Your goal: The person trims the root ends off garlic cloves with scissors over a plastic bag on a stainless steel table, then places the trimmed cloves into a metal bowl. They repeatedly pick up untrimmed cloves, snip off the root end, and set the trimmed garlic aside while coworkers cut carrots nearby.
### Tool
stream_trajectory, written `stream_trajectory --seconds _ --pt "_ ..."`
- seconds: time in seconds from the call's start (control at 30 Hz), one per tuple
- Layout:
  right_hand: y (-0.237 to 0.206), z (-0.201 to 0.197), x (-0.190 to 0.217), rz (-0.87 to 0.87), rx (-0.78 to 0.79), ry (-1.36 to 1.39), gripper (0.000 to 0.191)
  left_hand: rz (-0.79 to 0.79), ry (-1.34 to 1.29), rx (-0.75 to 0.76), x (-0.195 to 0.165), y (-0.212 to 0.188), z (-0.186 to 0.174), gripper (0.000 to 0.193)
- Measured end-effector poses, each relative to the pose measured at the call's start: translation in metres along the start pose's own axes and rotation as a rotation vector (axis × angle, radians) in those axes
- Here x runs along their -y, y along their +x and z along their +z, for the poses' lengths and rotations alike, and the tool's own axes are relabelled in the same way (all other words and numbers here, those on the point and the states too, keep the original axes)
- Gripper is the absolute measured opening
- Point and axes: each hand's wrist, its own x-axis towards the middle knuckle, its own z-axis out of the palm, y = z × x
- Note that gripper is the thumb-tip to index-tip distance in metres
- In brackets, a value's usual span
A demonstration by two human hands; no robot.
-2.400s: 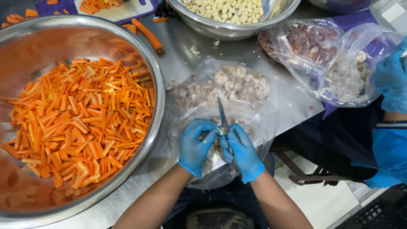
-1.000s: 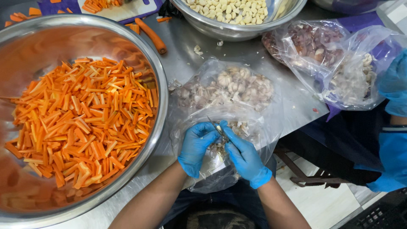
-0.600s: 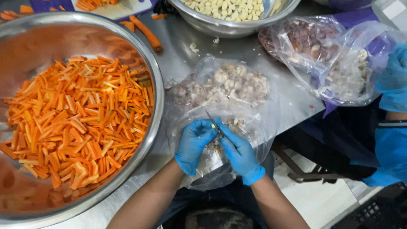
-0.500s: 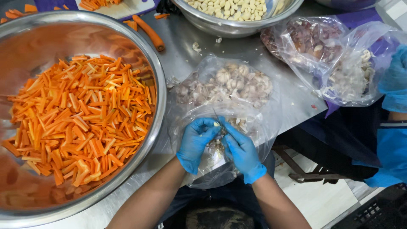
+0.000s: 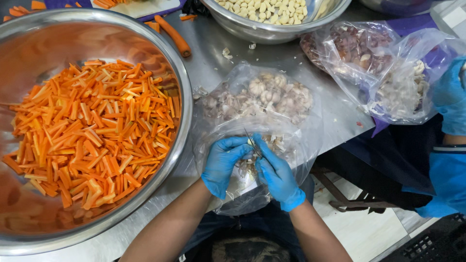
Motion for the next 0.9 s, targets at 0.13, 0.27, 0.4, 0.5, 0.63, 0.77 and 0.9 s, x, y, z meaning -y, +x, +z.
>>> stream_trajectory --seconds 0.13,0.27,0.4,0.5,0.63,0.77,0.9 --pt "0.001 0.004 0.004 -0.042 0.016 -0.076 0.058 -0.003 0.02 -0.036 0.002 0.0 0.0 0.023" --pt "0.003 0.006 0.006 0.001 -0.027 -0.054 0.056 0.088 0.034 -0.05 0.006 -0.002 0.002 0.022" --pt "0.005 0.005 0.003 0.081 -0.067 -0.025 0.054 0.153 0.043 -0.076 0.009 -0.004 0.007 0.021" --pt "0.007 0.003 -0.001 0.159 -0.1 0.125 0.054 0.237 0.145 -0.111 0.01 -0.003 0.01 0.02" --pt "0.008 0.006 -0.007 0.103 -0.133 0.047 0.054 0.288 0.181 -0.124 0.011 -0.001 0.01 0.023" --pt "0.009 0.011 -0.011 0.042 -0.148 0.002 0.053 0.189 0.065 -0.119 0.012 -0.001 0.009 0.023" --pt "0.009 0.009 -0.009 0.097 -0.149 0.097 0.053 0.165 0.069 -0.089 0.009 -0.005 0.011 0.023"
